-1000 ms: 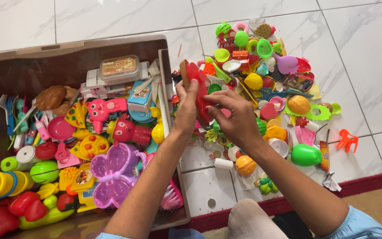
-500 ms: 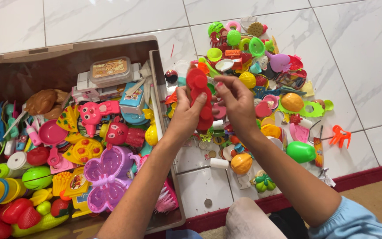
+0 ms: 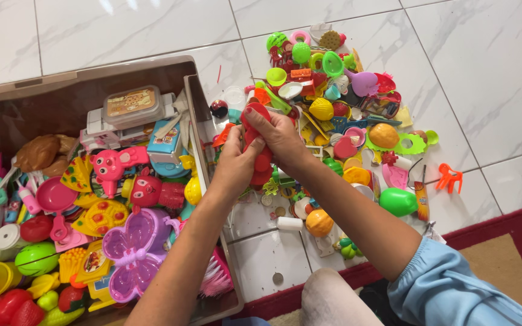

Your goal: The person sorts a large pile of colorful plastic toys from the floor into a brown storage bin. They pick up items one by one, including toy fruits, kitchenware, and small figures, and place them into the bin.

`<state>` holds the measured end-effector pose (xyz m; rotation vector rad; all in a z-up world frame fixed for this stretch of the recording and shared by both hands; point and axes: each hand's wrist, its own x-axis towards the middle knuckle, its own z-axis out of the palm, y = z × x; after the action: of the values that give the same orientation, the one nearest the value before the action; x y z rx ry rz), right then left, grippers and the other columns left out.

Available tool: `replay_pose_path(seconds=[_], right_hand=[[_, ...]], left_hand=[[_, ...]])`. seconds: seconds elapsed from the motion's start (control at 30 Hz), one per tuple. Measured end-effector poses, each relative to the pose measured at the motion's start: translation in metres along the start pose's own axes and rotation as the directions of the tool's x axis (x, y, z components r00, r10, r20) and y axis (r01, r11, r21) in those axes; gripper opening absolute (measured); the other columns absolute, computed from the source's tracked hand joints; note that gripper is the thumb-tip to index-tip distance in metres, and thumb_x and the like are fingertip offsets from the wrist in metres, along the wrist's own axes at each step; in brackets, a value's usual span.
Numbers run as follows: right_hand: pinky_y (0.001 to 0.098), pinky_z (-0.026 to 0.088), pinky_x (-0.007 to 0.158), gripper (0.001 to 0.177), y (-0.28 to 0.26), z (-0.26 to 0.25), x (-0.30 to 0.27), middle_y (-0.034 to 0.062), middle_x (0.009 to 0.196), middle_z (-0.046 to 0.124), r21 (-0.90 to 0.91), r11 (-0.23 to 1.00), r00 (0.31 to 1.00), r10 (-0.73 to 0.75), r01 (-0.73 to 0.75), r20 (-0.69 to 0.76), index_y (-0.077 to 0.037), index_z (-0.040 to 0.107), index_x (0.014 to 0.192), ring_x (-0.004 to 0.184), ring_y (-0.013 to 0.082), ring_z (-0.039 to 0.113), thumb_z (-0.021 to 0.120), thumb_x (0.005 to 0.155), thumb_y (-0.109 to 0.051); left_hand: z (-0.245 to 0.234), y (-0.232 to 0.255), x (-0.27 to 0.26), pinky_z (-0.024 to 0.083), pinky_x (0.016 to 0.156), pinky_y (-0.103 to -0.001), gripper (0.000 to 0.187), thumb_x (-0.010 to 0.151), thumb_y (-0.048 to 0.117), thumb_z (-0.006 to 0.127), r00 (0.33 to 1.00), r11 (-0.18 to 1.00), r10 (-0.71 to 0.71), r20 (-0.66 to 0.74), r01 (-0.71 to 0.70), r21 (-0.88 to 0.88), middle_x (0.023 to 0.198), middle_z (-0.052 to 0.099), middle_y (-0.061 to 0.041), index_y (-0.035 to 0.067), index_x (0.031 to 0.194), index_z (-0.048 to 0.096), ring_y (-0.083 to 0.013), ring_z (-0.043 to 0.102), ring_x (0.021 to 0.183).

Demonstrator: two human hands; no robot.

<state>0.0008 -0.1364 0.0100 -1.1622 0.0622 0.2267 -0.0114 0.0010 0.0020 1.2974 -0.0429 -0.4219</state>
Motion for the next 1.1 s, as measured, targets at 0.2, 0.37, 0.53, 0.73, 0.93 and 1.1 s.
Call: replay_pose_path(seconds=[0.2, 0.37, 0.53, 0.73, 0.93, 1.1], right_hand=[[0.0233, 0.051, 0.059, 0.041, -0.004, -0.004, 0.0, 0.0013, 0.084, 0.068, -0.05, 0.999, 1.0, 0.004, -0.003, 0.011, -0.006, 0.066, 0.102, 0.069, 0.0062, 0.062, 0.07, 0.096, -0.046], [0.0231, 0.053, 0.062, 0.041, -0.004, -0.004, 0.001, 0.0028, 0.085, 0.069, -0.064, 0.997, 0.999, -0.043, 0.043, -0.003, -0.003, 0.068, 0.101, 0.07, 0.0067, 0.063, 0.073, 0.095, -0.044], [0.0243, 0.055, 0.057, 0.043, -0.008, 0.001, 0.0, 0.0068, 0.079, 0.07, 0.0, 1.0, 0.998, 0.001, -0.001, -0.06, -0.002, 0.068, 0.097, 0.064, 0.0102, 0.066, 0.073, 0.093, -0.045], [0.0263, 0.055, 0.053, 0.042, -0.016, 0.0, 0.002, 0.0066, 0.081, 0.07, 0.049, 0.997, 0.996, 0.065, -0.061, -0.068, -0.002, 0.069, 0.099, 0.062, 0.0113, 0.067, 0.075, 0.091, -0.043], [0.0263, 0.057, 0.054, 0.045, -0.013, -0.008, 0.007, 0.0055, 0.082, 0.071, 0.016, 0.99, 0.989, 0.142, -0.141, -0.041, -0.004, 0.067, 0.104, 0.063, 0.0108, 0.069, 0.072, 0.091, -0.047], [0.0254, 0.06, 0.058, 0.054, -0.01, -0.041, 0.039, 0.0033, 0.086, 0.072, -0.252, 0.963, 0.996, 0.091, -0.091, -0.013, -0.006, 0.068, 0.112, 0.068, 0.0067, 0.069, 0.059, 0.093, -0.056]], left_hand=[[-0.001, -0.003, 0.001, 0.056, 0.076, -0.027, 0.032, 0.101, 0.016, 0.061, 1.0, 0.999, 0.007, 0.022, -0.006, -0.043, 0.107, 0.068, -0.008, 0.005, 0.129, 0.051, -0.0106, 0.065, 0.091], [-0.004, -0.006, 0.004, 0.056, 0.078, -0.027, 0.034, 0.101, 0.015, 0.062, 0.997, 0.994, 0.055, 0.061, -0.049, -0.102, 0.108, 0.068, -0.007, 0.004, 0.13, 0.05, -0.0101, 0.066, 0.094], [0.001, 0.004, 0.004, 0.057, 0.077, -0.027, 0.039, 0.101, 0.019, 0.065, 0.998, 0.997, 0.046, 0.038, -0.043, -0.07, 0.112, 0.07, -0.01, 0.001, 0.134, 0.053, -0.0112, 0.068, 0.094], [0.003, 0.025, -0.007, 0.06, 0.079, -0.03, 0.059, 0.09, 0.012, 0.073, 0.993, 0.997, -0.024, 0.113, 0.032, -0.066, 0.116, 0.067, -0.012, 0.0, 0.141, 0.045, -0.014, 0.07, 0.096], [0.001, 0.022, -0.008, 0.06, 0.086, -0.031, 0.069, 0.088, 0.005, 0.074, 0.987, 0.991, -0.006, 0.161, 0.028, -0.133, 0.122, 0.066, -0.012, 0.001, 0.146, 0.037, -0.0153, 0.07, 0.103], [0.003, 0.023, -0.009, 0.062, 0.083, -0.032, 0.061, 0.091, 0.008, 0.07, 0.997, 0.992, 0.004, 0.08, 0.006, -0.125, 0.121, 0.065, -0.012, 0.003, 0.142, 0.036, -0.0197, 0.074, 0.101]])
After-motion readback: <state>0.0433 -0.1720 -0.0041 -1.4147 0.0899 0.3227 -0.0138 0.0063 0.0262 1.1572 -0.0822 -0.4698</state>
